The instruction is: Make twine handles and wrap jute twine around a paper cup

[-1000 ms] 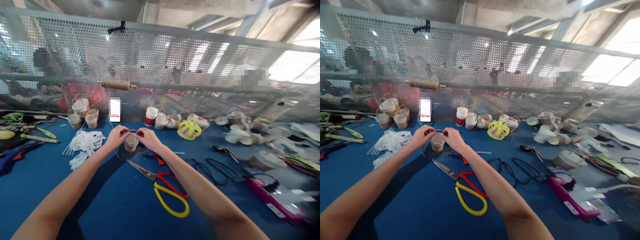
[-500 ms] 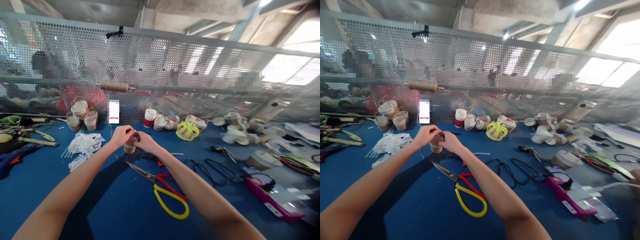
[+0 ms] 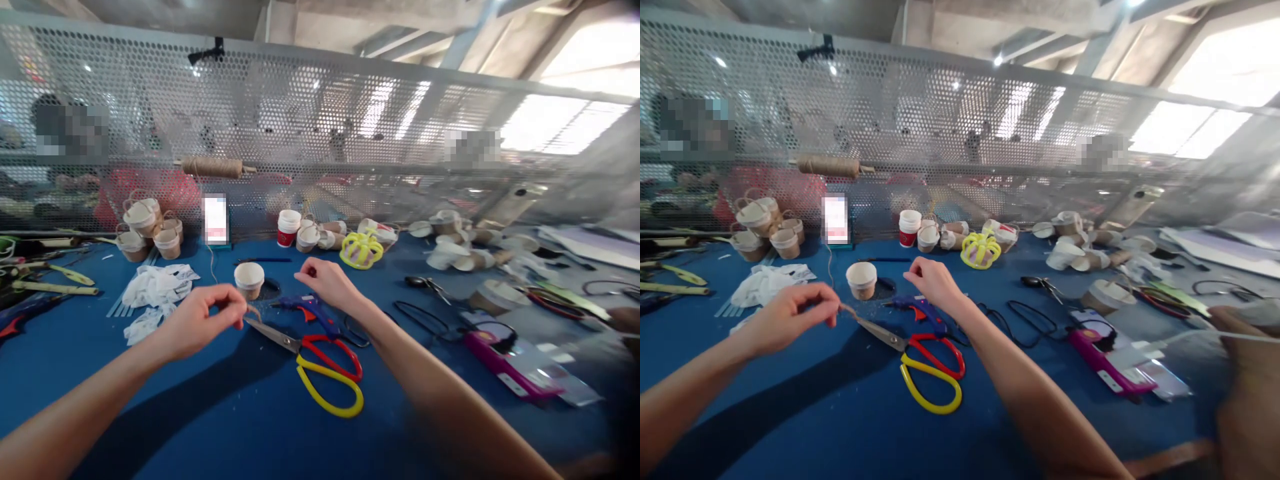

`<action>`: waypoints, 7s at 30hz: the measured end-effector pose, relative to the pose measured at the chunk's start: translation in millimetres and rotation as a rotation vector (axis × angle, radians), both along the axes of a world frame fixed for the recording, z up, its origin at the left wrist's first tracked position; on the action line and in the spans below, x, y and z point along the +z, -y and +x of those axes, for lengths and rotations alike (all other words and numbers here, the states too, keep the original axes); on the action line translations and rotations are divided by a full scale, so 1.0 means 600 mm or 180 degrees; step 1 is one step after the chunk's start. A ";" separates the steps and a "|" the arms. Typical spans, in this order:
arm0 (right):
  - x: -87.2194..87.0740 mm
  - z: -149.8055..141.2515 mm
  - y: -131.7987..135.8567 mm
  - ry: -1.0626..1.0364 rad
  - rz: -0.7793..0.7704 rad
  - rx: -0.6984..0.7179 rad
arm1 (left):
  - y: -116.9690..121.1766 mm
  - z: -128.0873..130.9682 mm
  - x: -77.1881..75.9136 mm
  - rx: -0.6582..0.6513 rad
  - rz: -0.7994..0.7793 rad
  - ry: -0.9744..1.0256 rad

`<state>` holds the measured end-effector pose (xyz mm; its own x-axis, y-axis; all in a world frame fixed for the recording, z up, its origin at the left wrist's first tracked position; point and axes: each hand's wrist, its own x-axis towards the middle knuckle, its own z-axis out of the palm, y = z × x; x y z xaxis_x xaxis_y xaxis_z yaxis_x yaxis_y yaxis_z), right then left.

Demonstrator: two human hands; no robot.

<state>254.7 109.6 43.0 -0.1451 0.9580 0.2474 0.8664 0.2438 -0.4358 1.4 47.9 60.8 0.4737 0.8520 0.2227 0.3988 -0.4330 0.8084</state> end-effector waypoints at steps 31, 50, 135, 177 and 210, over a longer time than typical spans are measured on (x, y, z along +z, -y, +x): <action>0.031 -0.018 0.157 -0.2732 -0.1305 0.0576 | 0.052 0.004 -0.048 0.0038 -0.0789 0.0286; -0.039 -0.009 0.171 -0.0899 0.0356 0.0585 | 0.053 0.005 -0.066 0.0344 -0.0800 0.1030; -0.015 -0.035 0.186 -0.1463 0.0300 0.0367 | 0.036 0.007 -0.079 0.0555 -0.2041 0.2763; -0.021 -0.038 0.181 -0.0980 0.0834 0.0678 | 0.030 0.011 -0.062 0.1173 -0.3241 0.3258; -0.017 -0.040 0.184 -0.0968 0.0538 0.0533 | 0.031 0.010 -0.063 0.1150 -0.3279 0.3265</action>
<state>230.6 -0.5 32.7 -0.1917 0.8692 0.4557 0.6459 0.4613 -0.6082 7.6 29.5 23.0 0.2230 0.8719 -0.4360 -0.5573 0.4809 0.6768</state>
